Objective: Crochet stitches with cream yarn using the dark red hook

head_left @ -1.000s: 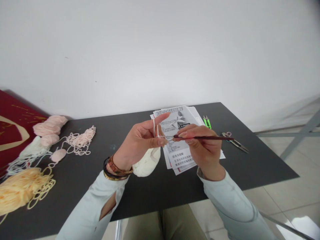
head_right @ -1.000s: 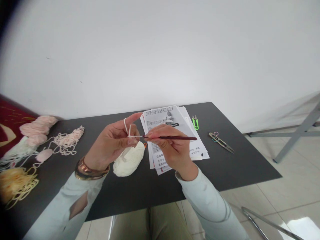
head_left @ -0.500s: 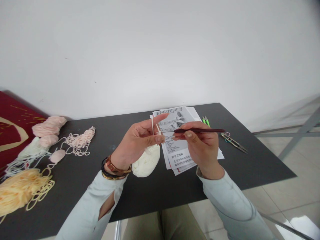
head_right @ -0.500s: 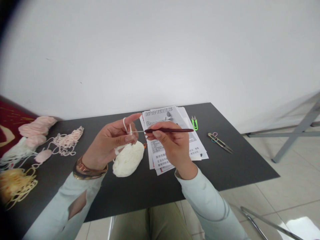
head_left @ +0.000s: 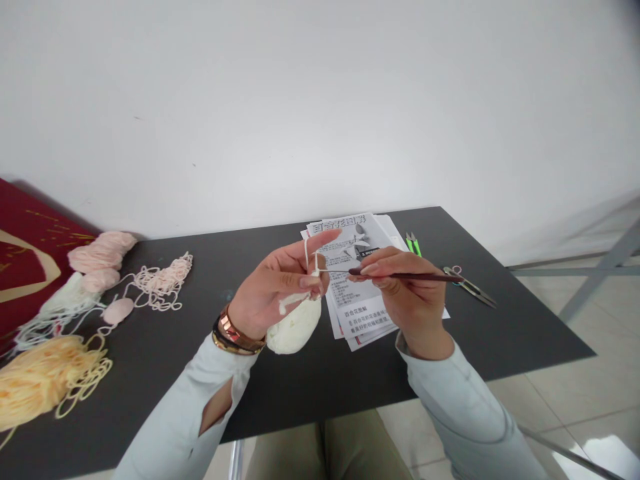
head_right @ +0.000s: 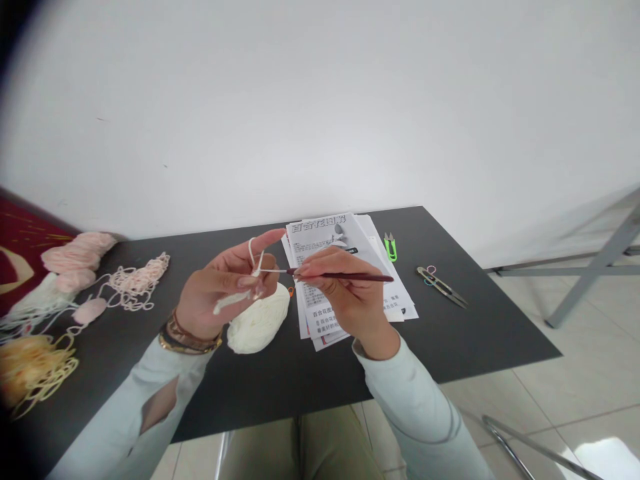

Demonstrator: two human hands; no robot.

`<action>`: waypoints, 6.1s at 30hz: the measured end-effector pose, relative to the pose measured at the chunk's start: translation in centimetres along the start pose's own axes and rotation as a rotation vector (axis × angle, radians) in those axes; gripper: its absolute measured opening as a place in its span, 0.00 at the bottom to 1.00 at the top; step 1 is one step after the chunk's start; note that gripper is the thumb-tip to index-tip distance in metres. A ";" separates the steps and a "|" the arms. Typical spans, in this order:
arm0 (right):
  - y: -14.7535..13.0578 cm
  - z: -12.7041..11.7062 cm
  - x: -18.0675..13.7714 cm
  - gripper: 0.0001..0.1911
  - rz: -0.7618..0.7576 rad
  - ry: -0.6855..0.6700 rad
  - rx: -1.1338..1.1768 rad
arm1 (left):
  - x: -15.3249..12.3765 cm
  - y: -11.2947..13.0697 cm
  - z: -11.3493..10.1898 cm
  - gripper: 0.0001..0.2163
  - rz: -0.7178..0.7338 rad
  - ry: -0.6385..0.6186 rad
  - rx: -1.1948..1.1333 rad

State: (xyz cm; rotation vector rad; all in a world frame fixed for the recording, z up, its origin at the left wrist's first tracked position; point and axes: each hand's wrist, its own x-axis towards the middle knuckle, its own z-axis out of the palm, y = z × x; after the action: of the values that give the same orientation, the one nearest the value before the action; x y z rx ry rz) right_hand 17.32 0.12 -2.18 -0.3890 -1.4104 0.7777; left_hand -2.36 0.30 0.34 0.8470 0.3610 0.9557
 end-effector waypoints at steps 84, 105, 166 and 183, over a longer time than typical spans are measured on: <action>1.4 1.1 0.6 0.20 0.764 0.300 0.157 | 0.3 -0.1 -0.1 0.20 -0.037 -0.015 0.848; 1.1 1.3 0.6 0.14 0.671 0.341 0.354 | 0.9 -0.9 -0.1 0.14 0.272 0.224 0.694; 0.3 0.6 -1.2 0.11 -0.598 -0.396 -0.857 | 1.2 -1.7 0.4 0.10 0.334 0.564 1.165; 0.6 1.4 -0.1 0.04 0.410 0.326 -0.049 | 1.1 -1.9 -0.2 0.19 0.155 0.355 0.659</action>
State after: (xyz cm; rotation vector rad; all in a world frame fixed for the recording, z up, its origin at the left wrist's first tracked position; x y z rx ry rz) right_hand 15.83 0.19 -2.39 -0.8222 -1.0561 0.9605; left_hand -0.79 0.77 -1.20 1.3154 0.9620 1.1523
